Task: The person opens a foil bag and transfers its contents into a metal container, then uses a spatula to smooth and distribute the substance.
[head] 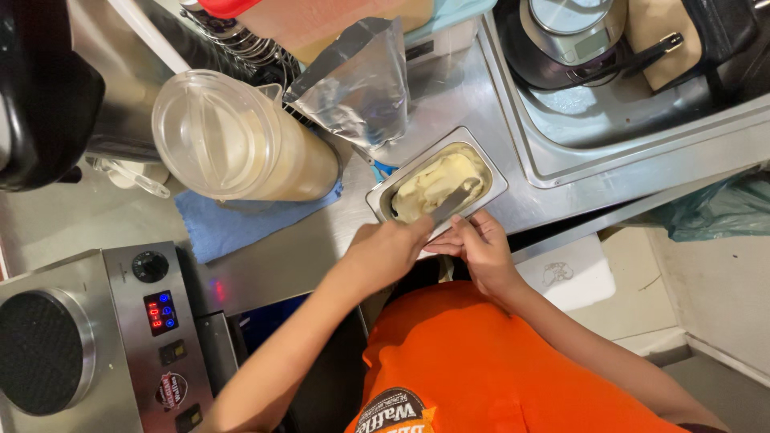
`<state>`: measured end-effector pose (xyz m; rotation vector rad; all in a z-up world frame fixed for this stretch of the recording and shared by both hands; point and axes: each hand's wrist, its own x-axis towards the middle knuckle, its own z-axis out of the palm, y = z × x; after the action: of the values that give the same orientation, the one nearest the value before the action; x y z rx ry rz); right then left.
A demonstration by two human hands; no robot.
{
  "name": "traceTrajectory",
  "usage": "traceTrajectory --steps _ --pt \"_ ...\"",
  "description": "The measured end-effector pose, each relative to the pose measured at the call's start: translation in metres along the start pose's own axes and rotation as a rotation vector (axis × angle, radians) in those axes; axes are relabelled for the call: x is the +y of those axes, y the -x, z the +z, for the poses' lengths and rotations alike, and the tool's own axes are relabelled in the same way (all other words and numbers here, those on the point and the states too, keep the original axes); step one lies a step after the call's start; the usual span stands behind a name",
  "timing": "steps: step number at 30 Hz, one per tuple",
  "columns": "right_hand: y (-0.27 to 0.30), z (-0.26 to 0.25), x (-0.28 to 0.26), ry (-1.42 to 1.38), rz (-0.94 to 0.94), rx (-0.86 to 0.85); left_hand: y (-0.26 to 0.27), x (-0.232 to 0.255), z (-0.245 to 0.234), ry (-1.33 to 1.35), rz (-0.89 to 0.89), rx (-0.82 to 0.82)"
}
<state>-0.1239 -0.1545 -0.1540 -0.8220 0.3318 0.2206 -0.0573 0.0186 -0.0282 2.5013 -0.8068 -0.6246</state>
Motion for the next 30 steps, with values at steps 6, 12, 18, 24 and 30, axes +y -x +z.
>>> traceTrajectory --steps 6,12,18,24,30 --pt "0.000 0.005 0.001 0.025 -0.017 0.021 0.011 -0.017 -0.046 -0.205 0.121 -0.014" --pt "-0.002 0.006 -0.002 0.012 -0.008 0.021 0.008 -0.021 -0.031 -0.204 0.133 0.165" --pt "-0.001 0.006 0.000 0.003 -0.024 0.023 -0.007 -0.020 -0.005 -0.192 0.078 0.151" --pt "0.003 0.011 0.001 0.002 -0.078 0.031 0.008 -0.013 -0.012 -0.265 0.065 -0.055" --pt "0.003 0.012 -0.002 -0.002 -0.073 0.037 0.021 -0.005 -0.046 -0.411 0.083 -0.193"
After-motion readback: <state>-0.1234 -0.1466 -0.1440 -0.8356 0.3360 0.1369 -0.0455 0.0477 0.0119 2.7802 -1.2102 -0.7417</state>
